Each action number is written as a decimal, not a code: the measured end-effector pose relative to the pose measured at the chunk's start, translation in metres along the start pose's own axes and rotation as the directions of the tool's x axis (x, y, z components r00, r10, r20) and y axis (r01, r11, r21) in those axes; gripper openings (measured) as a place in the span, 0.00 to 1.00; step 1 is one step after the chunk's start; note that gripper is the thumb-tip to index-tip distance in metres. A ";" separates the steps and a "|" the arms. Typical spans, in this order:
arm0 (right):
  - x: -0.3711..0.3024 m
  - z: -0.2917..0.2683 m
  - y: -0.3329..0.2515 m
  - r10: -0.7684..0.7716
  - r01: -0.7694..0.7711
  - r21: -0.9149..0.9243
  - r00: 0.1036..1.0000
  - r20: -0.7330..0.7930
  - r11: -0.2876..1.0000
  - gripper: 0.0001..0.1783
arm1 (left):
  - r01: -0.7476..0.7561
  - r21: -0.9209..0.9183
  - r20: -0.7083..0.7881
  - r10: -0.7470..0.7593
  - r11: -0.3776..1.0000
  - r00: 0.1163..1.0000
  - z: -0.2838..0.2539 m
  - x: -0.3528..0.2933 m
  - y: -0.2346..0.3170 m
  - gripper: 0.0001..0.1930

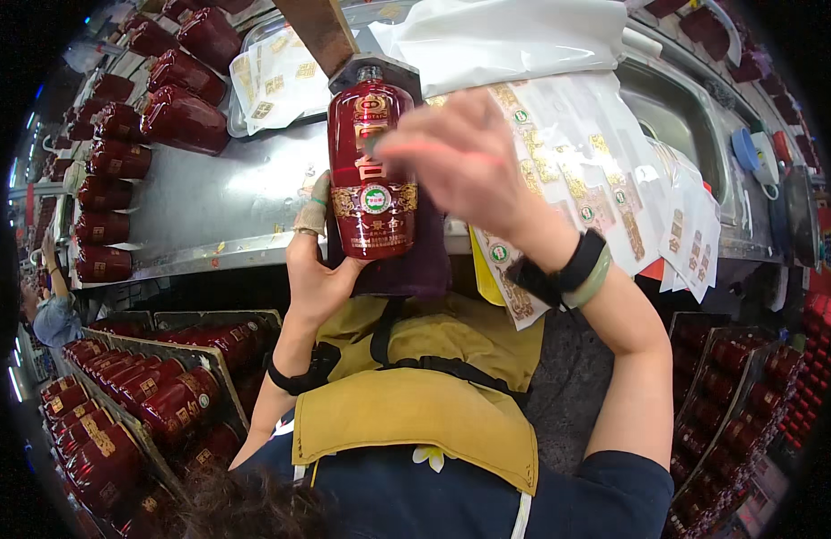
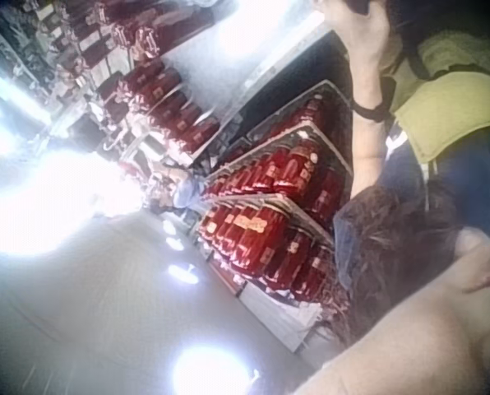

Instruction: Applying and smoothing product labels and decorative stickers onto red bottles in a factory production line.

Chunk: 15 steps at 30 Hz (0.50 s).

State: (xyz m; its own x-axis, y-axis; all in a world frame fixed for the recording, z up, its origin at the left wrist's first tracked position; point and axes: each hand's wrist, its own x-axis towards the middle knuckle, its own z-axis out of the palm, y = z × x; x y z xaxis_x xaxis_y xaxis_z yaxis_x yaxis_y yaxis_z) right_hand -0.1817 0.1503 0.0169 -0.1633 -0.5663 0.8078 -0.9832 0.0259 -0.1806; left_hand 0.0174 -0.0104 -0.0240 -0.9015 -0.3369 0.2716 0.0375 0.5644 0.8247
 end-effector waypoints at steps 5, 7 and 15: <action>-0.029 -0.020 -0.061 -0.217 0.160 0.345 0.967 0.133 0.925 0.13 | -0.029 0.043 -0.022 0.030 0.999 0.999 -0.002 -0.001 0.002 0.44; -0.029 -0.020 -0.059 0.062 -0.070 0.231 0.997 0.043 0.970 0.14 | -0.063 0.055 0.004 0.063 0.996 0.998 -0.003 0.000 0.002 0.43; -0.039 -0.024 -0.063 0.102 -0.110 0.252 0.994 0.043 0.962 0.13 | -0.035 0.059 0.056 0.031 0.998 0.998 -0.008 0.003 0.001 0.45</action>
State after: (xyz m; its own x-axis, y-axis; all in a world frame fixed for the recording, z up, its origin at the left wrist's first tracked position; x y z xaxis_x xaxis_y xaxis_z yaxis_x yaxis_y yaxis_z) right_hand -0.1152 0.1910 0.0101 -0.2593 -0.5955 0.7603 -0.9070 -0.1204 -0.4036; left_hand 0.0183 -0.0169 -0.0184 -0.9226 -0.2763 0.2691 0.0434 0.6190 0.7842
